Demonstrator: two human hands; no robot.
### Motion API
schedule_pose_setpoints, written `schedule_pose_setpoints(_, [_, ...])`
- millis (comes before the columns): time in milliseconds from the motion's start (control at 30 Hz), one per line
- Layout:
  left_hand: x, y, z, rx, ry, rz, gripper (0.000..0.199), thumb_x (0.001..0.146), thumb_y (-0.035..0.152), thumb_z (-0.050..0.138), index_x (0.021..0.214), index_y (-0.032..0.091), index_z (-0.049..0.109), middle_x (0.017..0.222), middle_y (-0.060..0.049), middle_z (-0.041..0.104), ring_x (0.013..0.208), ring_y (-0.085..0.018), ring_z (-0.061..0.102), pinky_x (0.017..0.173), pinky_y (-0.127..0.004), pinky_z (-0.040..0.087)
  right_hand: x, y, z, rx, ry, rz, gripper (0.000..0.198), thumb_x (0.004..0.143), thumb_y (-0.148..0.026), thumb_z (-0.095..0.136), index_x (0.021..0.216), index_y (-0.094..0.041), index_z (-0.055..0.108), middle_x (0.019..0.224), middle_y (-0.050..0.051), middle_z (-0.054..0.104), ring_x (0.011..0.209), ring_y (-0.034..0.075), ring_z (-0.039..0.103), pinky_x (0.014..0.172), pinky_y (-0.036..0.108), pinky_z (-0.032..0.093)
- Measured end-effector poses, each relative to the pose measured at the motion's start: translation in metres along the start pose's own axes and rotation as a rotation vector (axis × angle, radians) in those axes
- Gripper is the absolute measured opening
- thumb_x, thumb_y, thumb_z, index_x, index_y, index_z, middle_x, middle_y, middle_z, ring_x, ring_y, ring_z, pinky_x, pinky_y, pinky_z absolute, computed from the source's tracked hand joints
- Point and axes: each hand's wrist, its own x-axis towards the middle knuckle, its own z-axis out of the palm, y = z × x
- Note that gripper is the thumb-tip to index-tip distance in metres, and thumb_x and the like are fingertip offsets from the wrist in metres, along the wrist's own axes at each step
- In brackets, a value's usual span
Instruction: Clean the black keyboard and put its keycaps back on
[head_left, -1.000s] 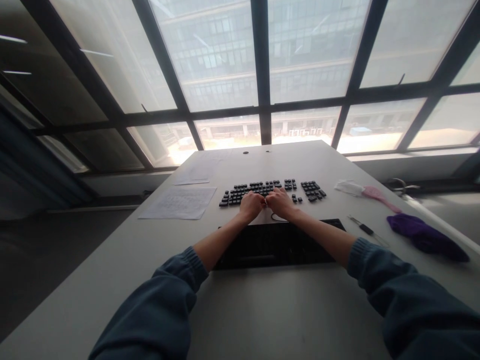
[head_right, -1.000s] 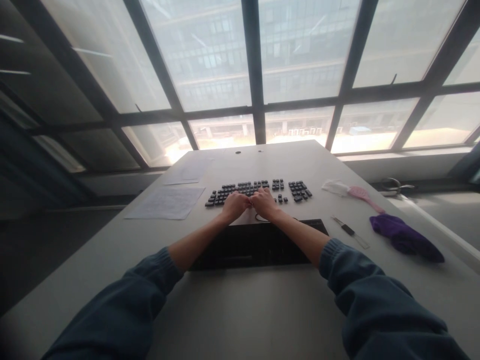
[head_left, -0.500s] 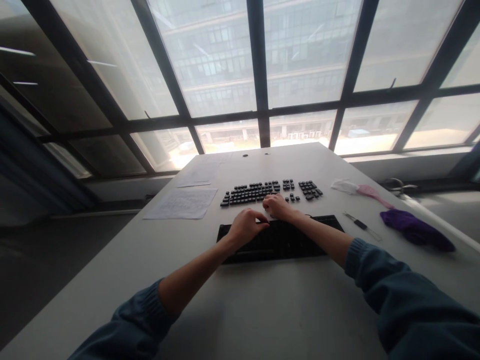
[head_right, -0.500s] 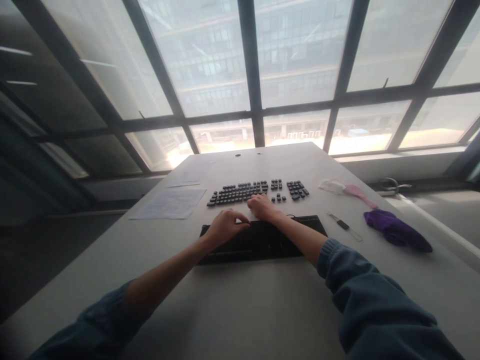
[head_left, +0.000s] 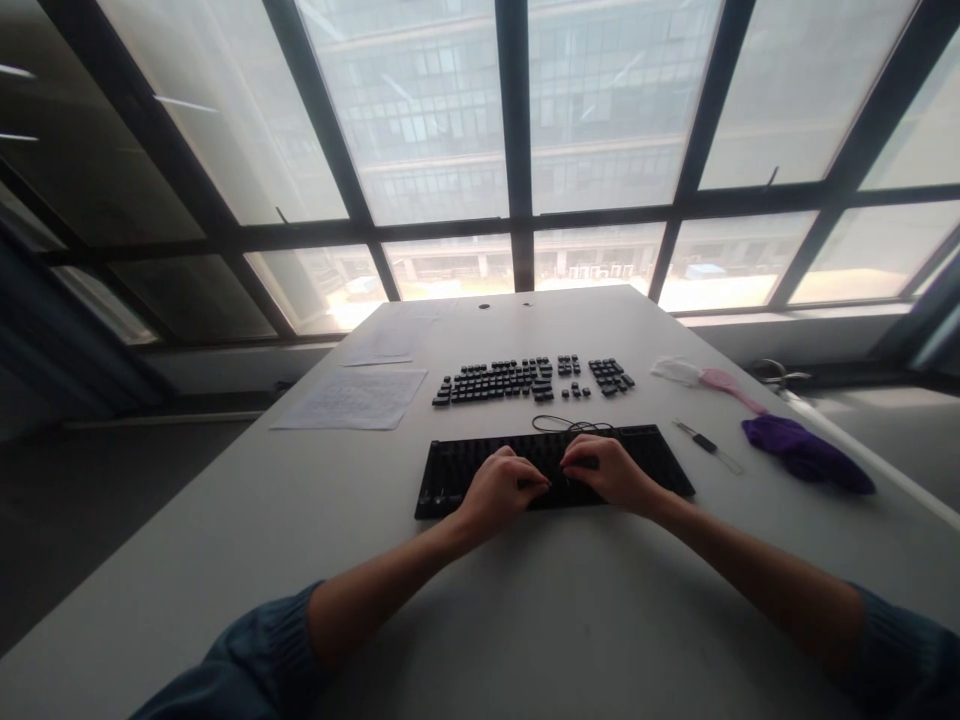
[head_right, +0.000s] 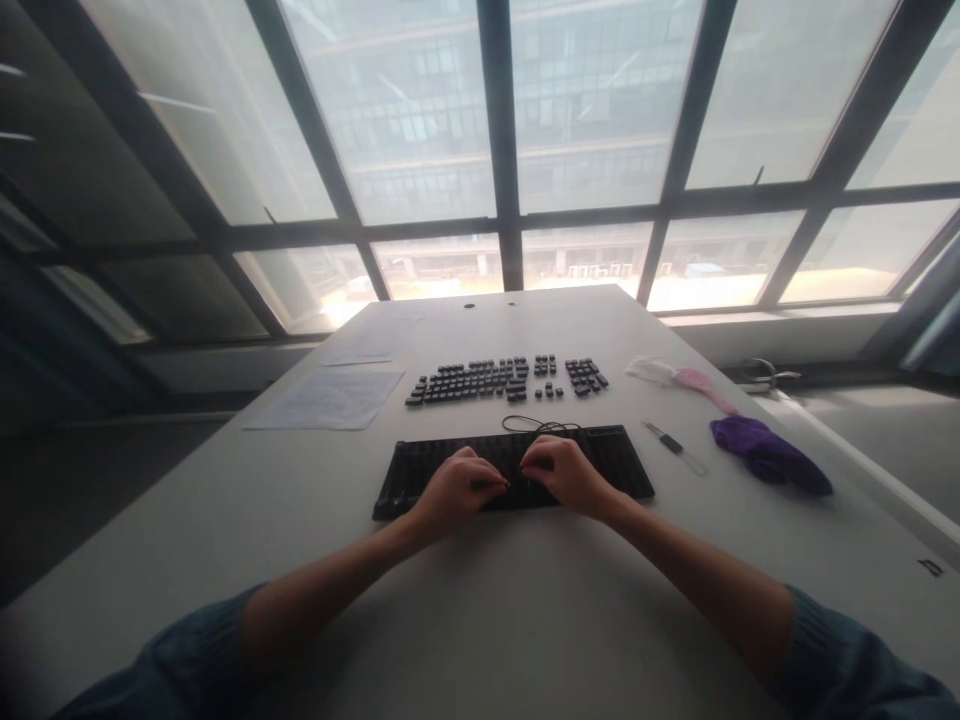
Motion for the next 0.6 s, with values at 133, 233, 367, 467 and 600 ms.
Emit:
schedule_pose_setpoints(133, [-0.004,0.0,0.002,0.006,0.032,0.025,0.008,0.083,0.025,0.077,0.088,0.028,0.082,0.091,0.001,0.078,0.088,-0.019,0.06,0.082,-0.032,0.046,-0.019,-0.003,0.003,0.014,-0.016,-0.008,0.008,0.083,-0.014,0.073,0.084,-0.021,0.077,0.09,0.004,0.07,0.084,0.017,0.066,0.077,0.029,0.052])
schedule_pose_setpoints(233, [-0.006,0.001,0.0,0.017,0.028,0.04,0.009,0.084,0.025,0.076,0.089,0.028,0.082,0.091,0.001,0.078,0.088,-0.019,0.059,0.082,-0.032,0.046,-0.02,-0.006,0.006,0.004,-0.02,-0.027,0.008,0.083,-0.014,0.073,0.084,-0.021,0.078,0.091,0.004,0.07,0.084,0.017,0.067,0.077,0.029,0.052])
schedule_pose_setpoints(367, [-0.007,0.002,0.0,0.019,0.028,0.034,0.008,0.084,0.025,0.075,0.088,0.028,0.082,0.091,0.0,0.078,0.088,-0.019,0.059,0.082,-0.033,0.046,-0.019,-0.006,0.009,-0.001,-0.035,-0.029,0.007,0.084,-0.016,0.072,0.084,-0.02,0.078,0.091,0.004,0.07,0.084,0.018,0.067,0.077,0.029,0.053])
schedule_pose_setpoints(467, [-0.007,0.003,0.001,0.015,0.028,0.02,0.008,0.084,0.026,0.075,0.088,0.027,0.082,0.091,0.0,0.078,0.087,-0.019,0.059,0.082,-0.033,0.046,-0.02,-0.005,0.01,0.008,-0.028,-0.024,0.007,0.085,-0.017,0.072,0.085,-0.021,0.078,0.091,0.005,0.071,0.084,0.018,0.068,0.078,0.029,0.053])
schedule_pose_setpoints(600, [-0.008,0.004,0.003,0.041,0.026,0.047,0.009,0.086,0.028,0.074,0.089,0.027,0.081,0.091,-0.001,0.078,0.087,-0.019,0.06,0.082,-0.033,0.046,-0.021,-0.005,0.011,-0.003,-0.029,-0.035,0.008,0.087,-0.019,0.07,0.085,-0.022,0.078,0.091,0.005,0.071,0.084,0.018,0.068,0.078,0.031,0.054])
